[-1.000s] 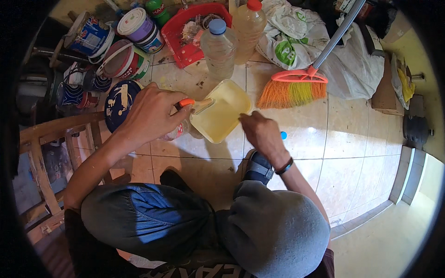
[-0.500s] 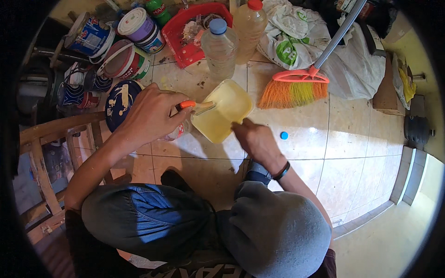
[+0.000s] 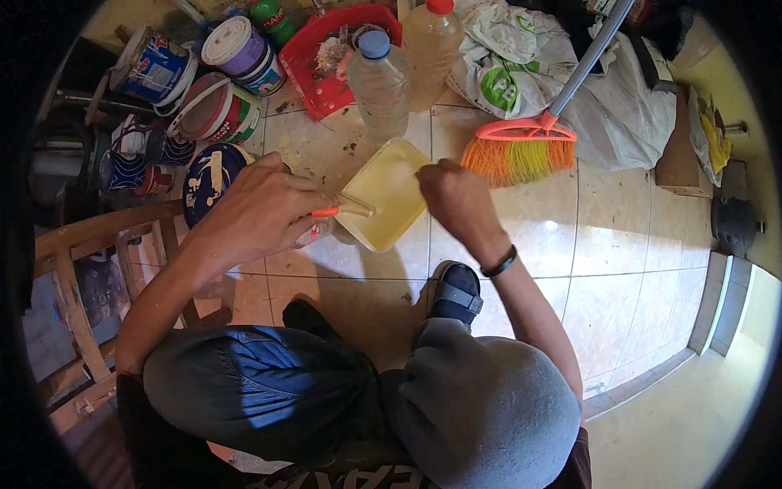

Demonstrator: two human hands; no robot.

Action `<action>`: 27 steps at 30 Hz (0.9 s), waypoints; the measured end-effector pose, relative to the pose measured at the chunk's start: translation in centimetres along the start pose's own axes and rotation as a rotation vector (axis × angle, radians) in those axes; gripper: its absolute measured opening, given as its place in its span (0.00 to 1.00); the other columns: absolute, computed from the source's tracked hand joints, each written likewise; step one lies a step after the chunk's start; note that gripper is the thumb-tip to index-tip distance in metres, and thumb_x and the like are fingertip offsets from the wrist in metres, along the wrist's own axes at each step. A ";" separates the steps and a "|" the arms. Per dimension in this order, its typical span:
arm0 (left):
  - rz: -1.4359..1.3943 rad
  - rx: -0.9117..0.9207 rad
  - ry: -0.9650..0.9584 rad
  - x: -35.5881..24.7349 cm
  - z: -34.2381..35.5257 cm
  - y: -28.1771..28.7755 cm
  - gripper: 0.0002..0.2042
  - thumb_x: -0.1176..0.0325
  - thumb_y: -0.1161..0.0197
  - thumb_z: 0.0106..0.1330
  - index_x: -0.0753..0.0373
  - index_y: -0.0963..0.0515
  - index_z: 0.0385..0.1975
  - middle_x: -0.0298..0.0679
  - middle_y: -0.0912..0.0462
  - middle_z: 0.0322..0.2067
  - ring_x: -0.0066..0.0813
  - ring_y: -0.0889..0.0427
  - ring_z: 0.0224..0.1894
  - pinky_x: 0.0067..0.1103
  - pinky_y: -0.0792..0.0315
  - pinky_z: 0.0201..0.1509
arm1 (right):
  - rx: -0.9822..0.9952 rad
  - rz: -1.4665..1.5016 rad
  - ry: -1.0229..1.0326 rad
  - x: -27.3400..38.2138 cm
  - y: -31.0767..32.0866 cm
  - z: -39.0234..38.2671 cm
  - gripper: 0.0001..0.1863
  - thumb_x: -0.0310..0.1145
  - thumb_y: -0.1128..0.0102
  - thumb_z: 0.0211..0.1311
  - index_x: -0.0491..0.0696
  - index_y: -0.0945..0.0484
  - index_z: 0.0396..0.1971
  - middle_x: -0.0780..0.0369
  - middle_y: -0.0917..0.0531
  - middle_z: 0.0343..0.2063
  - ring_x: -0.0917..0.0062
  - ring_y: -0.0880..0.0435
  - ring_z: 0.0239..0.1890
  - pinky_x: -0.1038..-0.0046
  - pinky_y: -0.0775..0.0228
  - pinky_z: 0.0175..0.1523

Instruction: The person is stirring white liquid in a yellow plastic tray using a wooden stick and a paintbrush. They dip the brush into the liquid and move a clear plastic bottle aside.

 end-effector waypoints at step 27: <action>0.187 0.121 -0.126 -2.2 -0.3 0.0 0.06 0.70 0.33 0.67 0.56 0.10 0.38 0.37 0.12 0.33 0.33 0.14 0.40 0.31 0.34 0.55 | 0.354 0.191 0.123 2.5 -2.0 -4.0 0.09 0.31 0.32 0.69 0.51 0.08 0.46 0.54 0.13 0.34 0.54 0.12 0.36 0.54 0.18 0.44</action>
Point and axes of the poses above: each hand's wrist, its own z-axis towards the middle knuckle, its own y-axis out of the back of the hand, x = y × z, the point moved 8 cm from there along z, towards the middle knuckle
